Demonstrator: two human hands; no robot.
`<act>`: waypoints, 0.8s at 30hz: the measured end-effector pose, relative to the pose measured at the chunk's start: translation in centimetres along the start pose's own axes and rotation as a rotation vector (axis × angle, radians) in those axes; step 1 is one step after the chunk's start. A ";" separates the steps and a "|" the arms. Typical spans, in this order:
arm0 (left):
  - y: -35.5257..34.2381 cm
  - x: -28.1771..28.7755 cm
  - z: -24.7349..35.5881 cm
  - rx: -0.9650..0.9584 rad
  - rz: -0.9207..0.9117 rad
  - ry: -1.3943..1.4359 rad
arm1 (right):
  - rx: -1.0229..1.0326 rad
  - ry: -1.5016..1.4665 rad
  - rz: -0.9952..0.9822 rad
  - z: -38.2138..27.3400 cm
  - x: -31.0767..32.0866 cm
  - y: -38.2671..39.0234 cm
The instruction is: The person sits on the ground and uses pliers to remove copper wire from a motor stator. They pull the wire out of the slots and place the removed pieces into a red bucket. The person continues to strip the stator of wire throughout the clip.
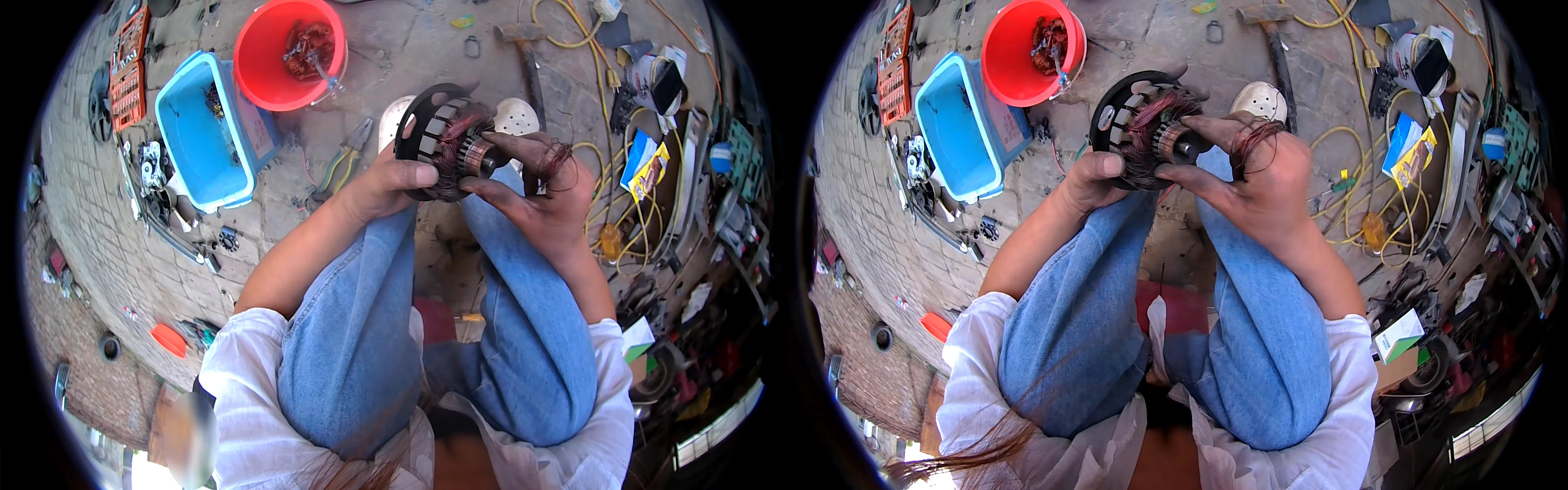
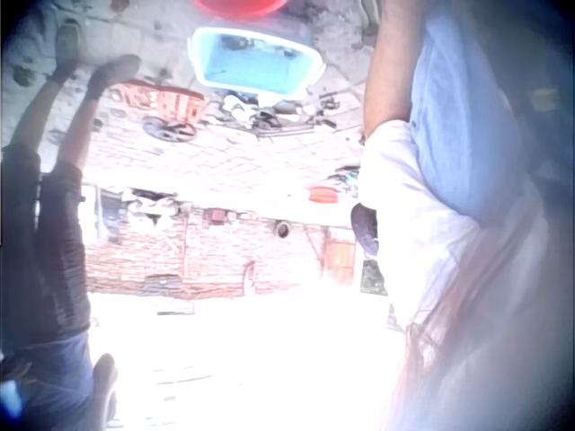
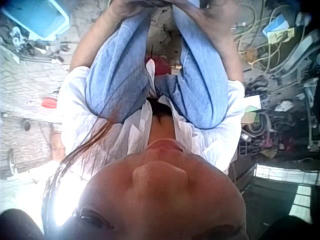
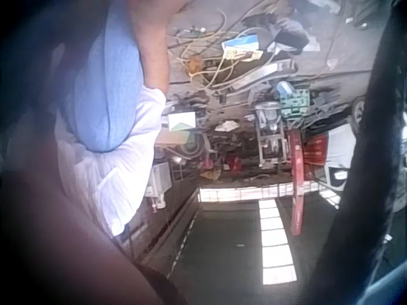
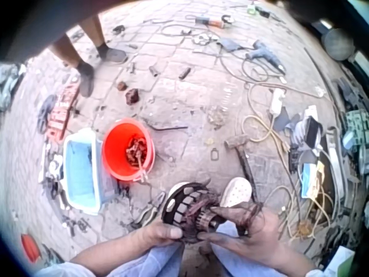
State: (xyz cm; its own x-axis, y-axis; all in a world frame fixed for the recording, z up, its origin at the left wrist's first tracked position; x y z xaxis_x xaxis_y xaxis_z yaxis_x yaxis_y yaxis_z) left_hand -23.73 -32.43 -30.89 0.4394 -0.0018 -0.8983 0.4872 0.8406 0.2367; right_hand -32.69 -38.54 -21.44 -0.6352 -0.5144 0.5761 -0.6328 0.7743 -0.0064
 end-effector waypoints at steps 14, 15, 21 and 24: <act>3.8 4.2 -0.7 -0.051 0.130 0.099 | -0.382 -0.153 -0.124 6.1 -2.6 0.3; 4.9 4.7 -0.5 -0.051 0.154 0.102 | -0.386 -0.178 -0.086 6.9 -2.4 0.3; 13.8 7.7 4.7 -0.287 0.405 -0.054 | -0.471 -0.279 0.004 9.7 -3.0 1.5; 18.8 7.3 6.3 -0.444 0.539 -0.063 | -0.446 -0.124 -0.080 9.4 -3.4 1.8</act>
State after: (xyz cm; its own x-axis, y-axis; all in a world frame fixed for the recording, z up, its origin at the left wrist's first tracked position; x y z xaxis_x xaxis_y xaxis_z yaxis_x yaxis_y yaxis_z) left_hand -6.58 -20.11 -30.70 0.5824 0.4575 -0.6720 -0.1591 0.8748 0.4576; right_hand -35.80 -38.86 -31.14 -0.6570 -0.5984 0.4584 -0.4474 0.7990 0.4018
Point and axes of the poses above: each hand's wrist, its own y-axis away from the middle knuckle, its own x-axis out of the back of the hand, z = x × y, the point moved 10 cm from there along -y, towards the middle knuckle, and after that the axes turned 7 degrees about -z, right-handed, at the moved point
